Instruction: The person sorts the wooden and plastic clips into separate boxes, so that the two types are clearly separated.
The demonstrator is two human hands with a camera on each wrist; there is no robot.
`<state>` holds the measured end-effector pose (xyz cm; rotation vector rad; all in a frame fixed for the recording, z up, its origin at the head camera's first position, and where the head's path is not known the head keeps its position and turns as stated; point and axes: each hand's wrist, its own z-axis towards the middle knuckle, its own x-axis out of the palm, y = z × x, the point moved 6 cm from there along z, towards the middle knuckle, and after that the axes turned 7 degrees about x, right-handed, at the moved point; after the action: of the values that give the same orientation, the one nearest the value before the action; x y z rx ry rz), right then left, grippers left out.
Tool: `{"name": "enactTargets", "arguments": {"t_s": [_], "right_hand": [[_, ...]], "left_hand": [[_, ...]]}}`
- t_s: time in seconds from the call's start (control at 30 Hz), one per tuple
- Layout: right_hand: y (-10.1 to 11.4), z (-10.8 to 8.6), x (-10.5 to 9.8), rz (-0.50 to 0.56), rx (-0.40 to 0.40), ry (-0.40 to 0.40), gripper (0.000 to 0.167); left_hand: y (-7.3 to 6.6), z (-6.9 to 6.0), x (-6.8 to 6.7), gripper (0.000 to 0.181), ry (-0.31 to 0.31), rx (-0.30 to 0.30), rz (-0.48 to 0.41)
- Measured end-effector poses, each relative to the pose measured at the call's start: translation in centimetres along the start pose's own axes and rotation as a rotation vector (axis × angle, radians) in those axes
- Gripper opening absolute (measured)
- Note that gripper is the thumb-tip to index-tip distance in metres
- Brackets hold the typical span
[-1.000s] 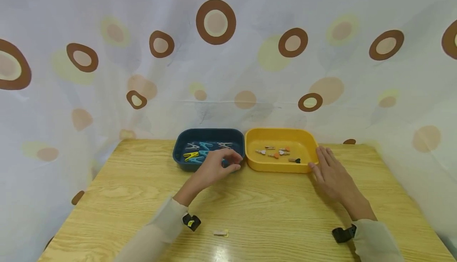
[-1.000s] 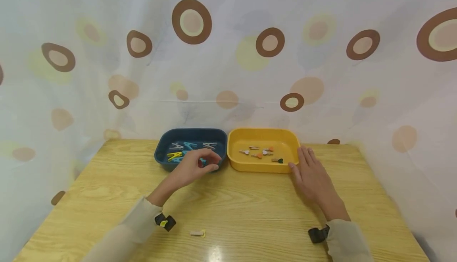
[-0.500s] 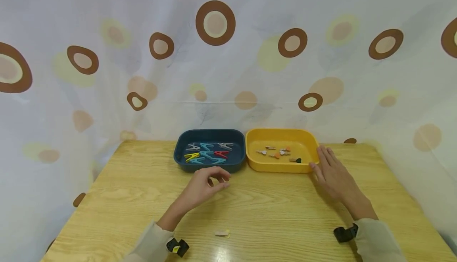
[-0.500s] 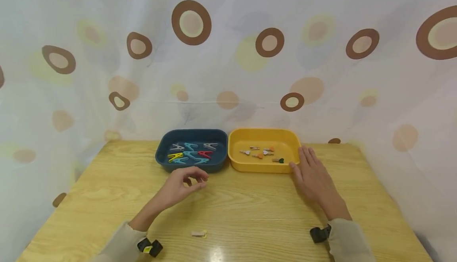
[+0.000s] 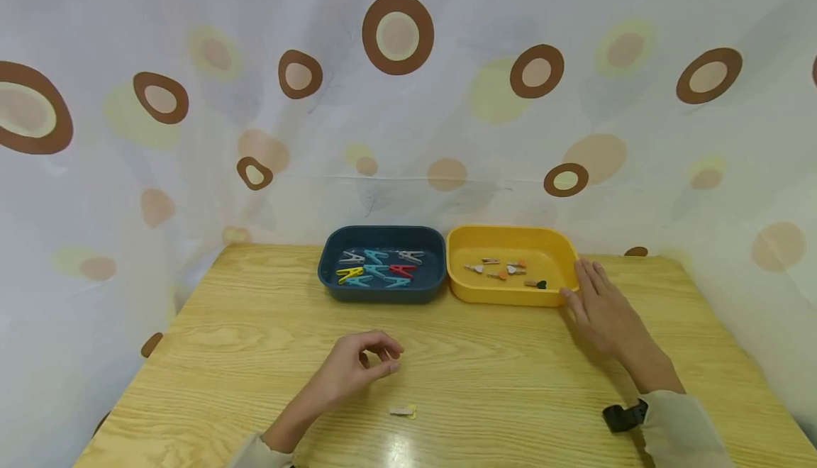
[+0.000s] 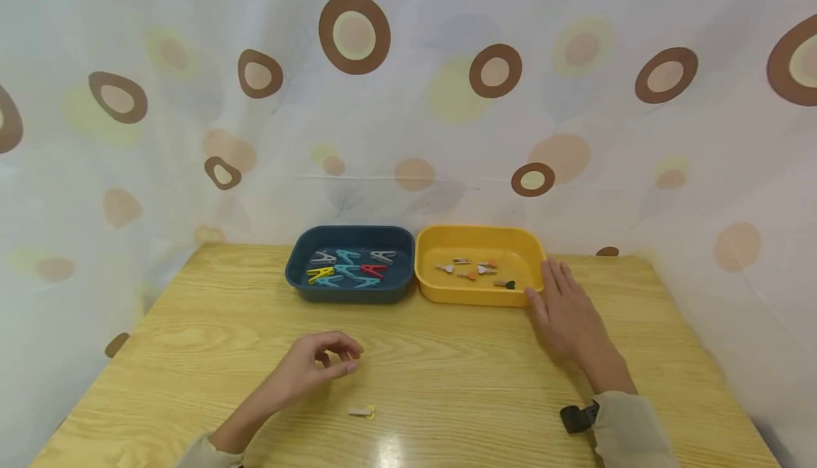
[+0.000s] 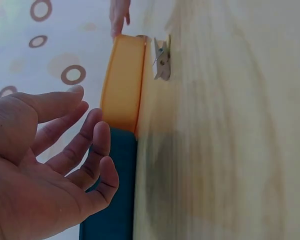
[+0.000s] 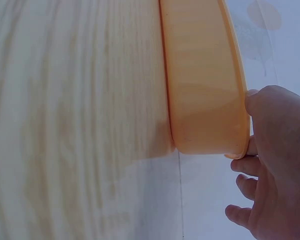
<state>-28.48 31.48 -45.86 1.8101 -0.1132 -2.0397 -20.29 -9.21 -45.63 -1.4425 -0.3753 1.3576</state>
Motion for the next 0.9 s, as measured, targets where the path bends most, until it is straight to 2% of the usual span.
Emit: {"name": "enactTargets", "arguments": {"t_s": [0.23,0.4,0.57,0.77,0.9], "right_hand": [[-0.2,-0.3,-0.2,0.005,0.002,-0.009,0.071],[-0.3,-0.5,-0.3,0.018,0.01,-0.014,0.071],[-0.3,-0.3,0.1,0.023,0.0,-0.008,0.071],[-0.4,-0.2,-0.3,0.012,0.002,-0.032,0.07],[-0.2,-0.1,0.0,0.013,0.013,-0.007,0.071]], "left_hand": [[0.2,-0.9,1.0,0.014,0.022,-0.003,-0.038],[0.5,-1.4,2.1,0.018,0.106,0.003,-0.07],[0.7,-1.9,2.4,0.021,0.163,-0.027,-0.015],[0.4,-1.7,2.8,0.022,0.194,0.026,0.042],[0.2,-2.1,2.9,0.02,0.192,0.063,0.09]]}}
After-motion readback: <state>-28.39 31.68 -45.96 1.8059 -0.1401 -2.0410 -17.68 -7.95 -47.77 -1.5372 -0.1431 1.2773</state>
